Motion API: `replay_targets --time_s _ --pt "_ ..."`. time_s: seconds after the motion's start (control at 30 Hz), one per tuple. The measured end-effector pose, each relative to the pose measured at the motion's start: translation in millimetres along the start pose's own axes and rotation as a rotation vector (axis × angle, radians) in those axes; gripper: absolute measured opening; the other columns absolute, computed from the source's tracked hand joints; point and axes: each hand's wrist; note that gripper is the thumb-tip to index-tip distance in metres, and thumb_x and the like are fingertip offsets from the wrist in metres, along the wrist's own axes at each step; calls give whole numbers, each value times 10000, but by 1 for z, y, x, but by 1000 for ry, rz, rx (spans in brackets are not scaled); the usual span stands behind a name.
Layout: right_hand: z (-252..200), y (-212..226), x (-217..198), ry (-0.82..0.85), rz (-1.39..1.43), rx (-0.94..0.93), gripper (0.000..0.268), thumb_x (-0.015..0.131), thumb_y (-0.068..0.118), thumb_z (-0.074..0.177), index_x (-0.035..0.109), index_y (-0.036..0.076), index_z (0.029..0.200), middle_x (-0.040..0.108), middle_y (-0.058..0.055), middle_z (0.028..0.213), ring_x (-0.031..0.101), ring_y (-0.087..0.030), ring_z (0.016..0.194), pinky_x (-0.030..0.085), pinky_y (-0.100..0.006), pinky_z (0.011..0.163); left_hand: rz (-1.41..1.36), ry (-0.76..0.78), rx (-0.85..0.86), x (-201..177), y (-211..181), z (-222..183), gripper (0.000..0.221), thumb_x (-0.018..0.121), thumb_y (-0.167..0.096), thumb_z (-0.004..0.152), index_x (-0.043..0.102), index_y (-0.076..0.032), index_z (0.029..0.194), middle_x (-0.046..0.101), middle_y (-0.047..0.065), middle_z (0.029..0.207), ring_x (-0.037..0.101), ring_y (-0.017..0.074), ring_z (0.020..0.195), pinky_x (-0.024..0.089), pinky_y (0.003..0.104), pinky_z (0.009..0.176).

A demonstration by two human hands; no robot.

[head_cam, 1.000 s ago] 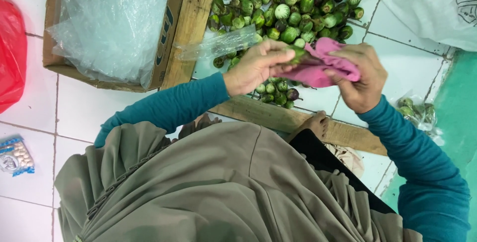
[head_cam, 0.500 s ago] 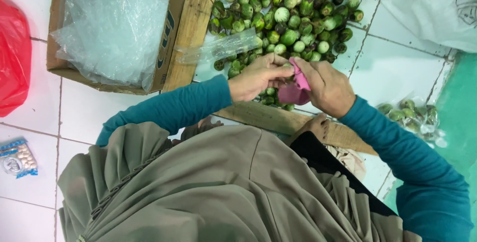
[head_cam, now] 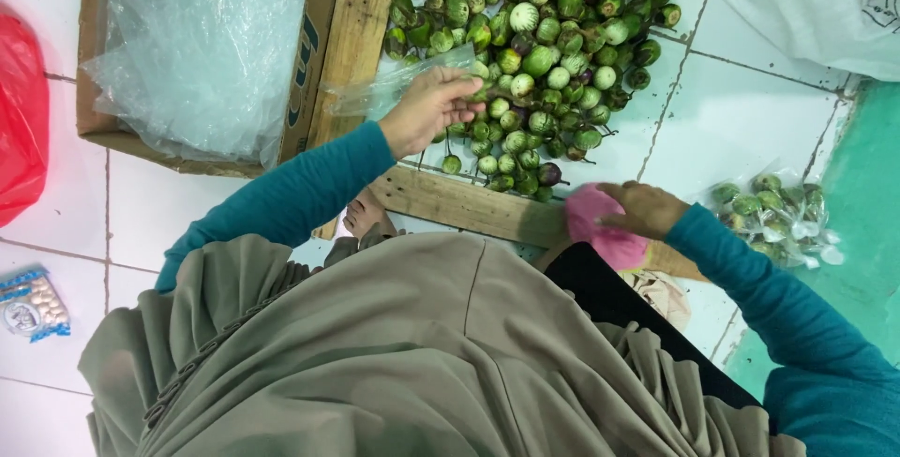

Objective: The person wipes small green eggplants with a cloth, places them into plastic bags, and ties each bag closed.

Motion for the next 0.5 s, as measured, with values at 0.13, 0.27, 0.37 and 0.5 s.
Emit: replay_targets --time_s 0.13,0.27,0.37,0.5 --pt "-2 35 -38 -356 162 -115 578 580 439 1025 549 94 1487 640 -300 1318 667 -529 1132 549 -659 925 34 33 -68 12 28 11 464 785 -266 953 556 -21 1273 753 102 1061 793 156 918 653 231 823" --pt "29 62 -49 -735 161 -386 433 555 387 1099 646 128 1434 693 -179 1183 706 -392 1055 600 -508 844 51 52 -58 32 53 8 594 789 -200 948 484 114 1350 730 173 1081 793 184 896 671 251 792" --pt "68 60 -36 -813 100 -492 342 608 324 1079 715 104 1318 720 -156 1046 715 -373 1005 603 -472 812 50 78 -15 39 48 9 659 807 -201 936 442 135 1370 701 200 1111 790 225 934 675 286 819" --pt "95 47 -43 -853 118 -466 214 647 239 1076 774 117 1197 737 -125 948 727 -357 911 590 -483 763 397 80 3 24 21 22 697 626 -705 969 612 -46 1193 690 149 1162 789 207 949 667 421 818"
Point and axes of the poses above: each hand's wrist, its own z-axis towards the middle knuckle, its own x-axis out of the palm, y = z × x
